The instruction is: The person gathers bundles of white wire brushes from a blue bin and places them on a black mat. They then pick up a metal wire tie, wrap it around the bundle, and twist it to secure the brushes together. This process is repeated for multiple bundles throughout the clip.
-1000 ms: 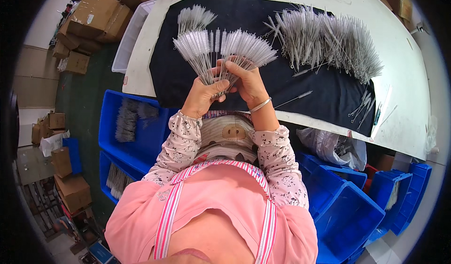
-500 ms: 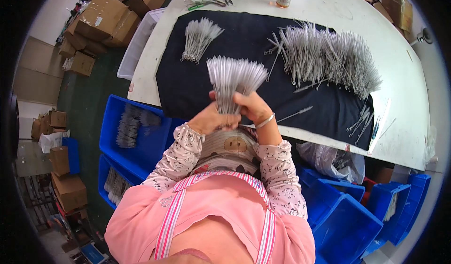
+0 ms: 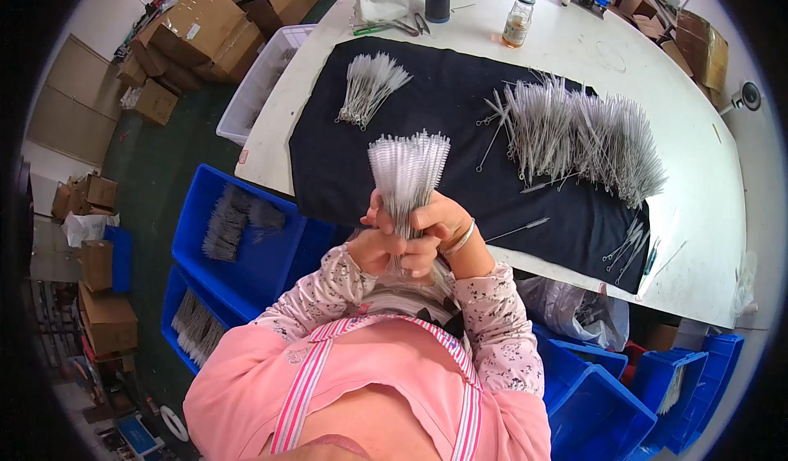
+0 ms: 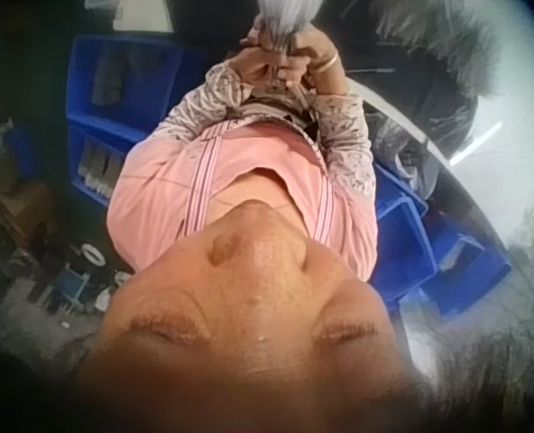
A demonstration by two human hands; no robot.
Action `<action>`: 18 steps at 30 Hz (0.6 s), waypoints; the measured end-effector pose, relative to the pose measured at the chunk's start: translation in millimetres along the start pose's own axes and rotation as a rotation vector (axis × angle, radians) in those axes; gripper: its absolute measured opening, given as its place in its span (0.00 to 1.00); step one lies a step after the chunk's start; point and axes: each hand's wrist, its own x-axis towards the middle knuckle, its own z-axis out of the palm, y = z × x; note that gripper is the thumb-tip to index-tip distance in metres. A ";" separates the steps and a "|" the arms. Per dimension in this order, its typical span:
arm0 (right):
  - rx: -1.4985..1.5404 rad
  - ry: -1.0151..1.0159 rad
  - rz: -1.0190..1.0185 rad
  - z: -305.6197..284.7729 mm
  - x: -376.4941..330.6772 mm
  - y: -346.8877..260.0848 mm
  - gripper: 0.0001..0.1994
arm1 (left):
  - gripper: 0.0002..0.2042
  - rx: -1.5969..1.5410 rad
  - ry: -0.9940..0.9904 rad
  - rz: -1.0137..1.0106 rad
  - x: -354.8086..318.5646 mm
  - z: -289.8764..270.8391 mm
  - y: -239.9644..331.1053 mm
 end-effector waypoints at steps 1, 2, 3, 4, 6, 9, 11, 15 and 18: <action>0.016 0.035 0.021 -0.3 2.0 -3.0 0.41 | 0.21 0.032 0.037 -0.051 -0.5 0.8 9.2; 0.032 0.070 0.042 0.1 3.9 -6.5 0.42 | 0.16 0.009 -0.002 0.009 -1.6 2.6 17.9; 0.051 0.102 0.063 -0.8 7.3 -9.7 0.43 | 0.15 0.144 0.134 0.037 -2.2 -1.8 28.3; -0.052 0.066 -0.071 -11.8 16.8 -7.0 0.43 | 0.14 0.281 0.269 0.060 -3.6 -6.2 38.9; 0.071 0.282 -0.058 -41.1 29.0 -6.2 0.34 | 0.14 0.599 0.516 0.191 -2.6 -12.4 68.2; 0.135 0.568 -0.008 -51.2 55.9 -24.7 0.30 | 0.16 1.053 0.848 0.452 -0.6 -36.8 134.9; 0.140 0.726 0.012 -69.9 76.8 -28.5 0.30 | 0.19 1.156 1.045 0.494 9.0 -74.0 177.0; 0.066 0.999 0.024 -110.2 127.3 -31.8 0.31 | 0.24 1.271 1.259 0.469 35.6 -148.2 223.8; 0.015 1.146 0.053 -129.8 154.9 -33.9 0.33 | 0.28 1.267 1.356 0.267 55.8 -175.8 233.3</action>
